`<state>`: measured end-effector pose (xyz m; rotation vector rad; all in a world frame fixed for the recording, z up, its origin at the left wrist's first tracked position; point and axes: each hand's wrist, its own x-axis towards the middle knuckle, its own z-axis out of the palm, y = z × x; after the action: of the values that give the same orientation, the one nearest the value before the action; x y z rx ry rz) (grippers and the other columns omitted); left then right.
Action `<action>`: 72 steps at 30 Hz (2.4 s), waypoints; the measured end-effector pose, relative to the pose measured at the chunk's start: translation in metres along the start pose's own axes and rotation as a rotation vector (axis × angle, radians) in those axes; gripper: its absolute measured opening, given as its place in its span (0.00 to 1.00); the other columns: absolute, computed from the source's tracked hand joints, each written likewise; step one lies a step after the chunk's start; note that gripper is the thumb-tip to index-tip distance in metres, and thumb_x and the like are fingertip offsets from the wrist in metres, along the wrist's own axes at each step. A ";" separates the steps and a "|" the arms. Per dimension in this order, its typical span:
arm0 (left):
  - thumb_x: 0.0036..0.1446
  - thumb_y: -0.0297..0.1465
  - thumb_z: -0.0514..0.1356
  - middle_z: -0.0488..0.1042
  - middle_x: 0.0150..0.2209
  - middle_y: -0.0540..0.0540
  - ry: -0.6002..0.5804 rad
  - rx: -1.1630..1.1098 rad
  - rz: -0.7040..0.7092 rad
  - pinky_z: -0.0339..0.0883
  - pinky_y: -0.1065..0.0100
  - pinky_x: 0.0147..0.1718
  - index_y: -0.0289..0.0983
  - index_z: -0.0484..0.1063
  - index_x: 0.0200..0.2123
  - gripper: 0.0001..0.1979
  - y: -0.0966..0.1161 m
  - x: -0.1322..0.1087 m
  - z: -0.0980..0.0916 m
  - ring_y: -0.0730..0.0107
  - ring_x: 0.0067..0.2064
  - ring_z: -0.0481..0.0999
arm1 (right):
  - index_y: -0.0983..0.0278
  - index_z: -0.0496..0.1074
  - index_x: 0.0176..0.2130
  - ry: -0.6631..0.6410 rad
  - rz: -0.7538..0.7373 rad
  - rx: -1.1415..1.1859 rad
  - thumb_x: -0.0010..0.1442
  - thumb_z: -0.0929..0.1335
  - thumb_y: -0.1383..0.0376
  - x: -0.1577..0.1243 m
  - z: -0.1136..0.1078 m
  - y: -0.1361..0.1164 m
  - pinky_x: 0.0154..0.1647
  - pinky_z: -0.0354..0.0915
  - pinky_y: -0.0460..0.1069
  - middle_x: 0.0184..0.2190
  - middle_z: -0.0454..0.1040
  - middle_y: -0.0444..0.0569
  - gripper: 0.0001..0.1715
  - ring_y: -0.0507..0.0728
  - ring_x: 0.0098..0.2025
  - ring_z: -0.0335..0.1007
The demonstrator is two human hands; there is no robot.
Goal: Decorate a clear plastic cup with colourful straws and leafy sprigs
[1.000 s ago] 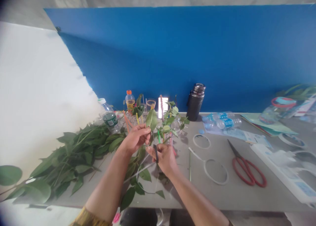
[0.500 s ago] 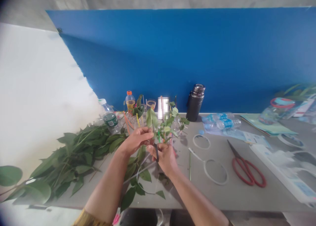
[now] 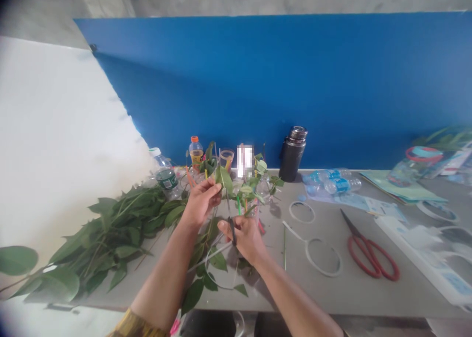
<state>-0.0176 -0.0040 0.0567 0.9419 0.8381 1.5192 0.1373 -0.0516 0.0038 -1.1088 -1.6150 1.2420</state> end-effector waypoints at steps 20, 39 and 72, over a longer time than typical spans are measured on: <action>0.43 0.34 0.73 0.73 0.22 0.54 0.131 0.051 0.162 0.63 0.72 0.23 0.39 0.66 0.31 0.18 0.026 0.010 0.013 0.74 0.24 0.73 | 0.63 0.69 0.21 -0.185 0.083 -0.587 0.49 0.78 0.52 -0.026 -0.025 0.018 0.26 0.47 0.47 0.20 0.66 0.41 0.22 0.50 0.24 0.56; 0.44 0.26 0.69 0.76 0.25 0.49 -0.057 0.367 0.093 0.63 0.70 0.26 0.37 0.79 0.28 0.05 0.025 0.046 0.018 0.72 0.26 0.71 | 0.72 0.80 0.46 -0.566 0.074 -1.227 0.58 0.70 0.70 -0.014 -0.038 -0.016 0.50 0.68 0.53 0.48 0.81 0.66 0.16 0.70 0.53 0.78; 0.47 0.31 0.73 0.78 0.24 0.47 -0.228 0.078 0.065 0.68 0.71 0.26 0.35 0.73 0.26 0.12 -0.001 0.031 0.012 0.72 0.27 0.76 | 0.69 0.76 0.47 -0.618 0.019 -1.152 0.58 0.72 0.63 -0.009 -0.031 0.012 0.54 0.64 0.54 0.49 0.79 0.61 0.18 0.67 0.52 0.76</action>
<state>-0.0091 0.0273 0.0644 1.1856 0.7120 1.4105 0.1709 -0.0495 -0.0024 -1.4378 -2.9699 0.5972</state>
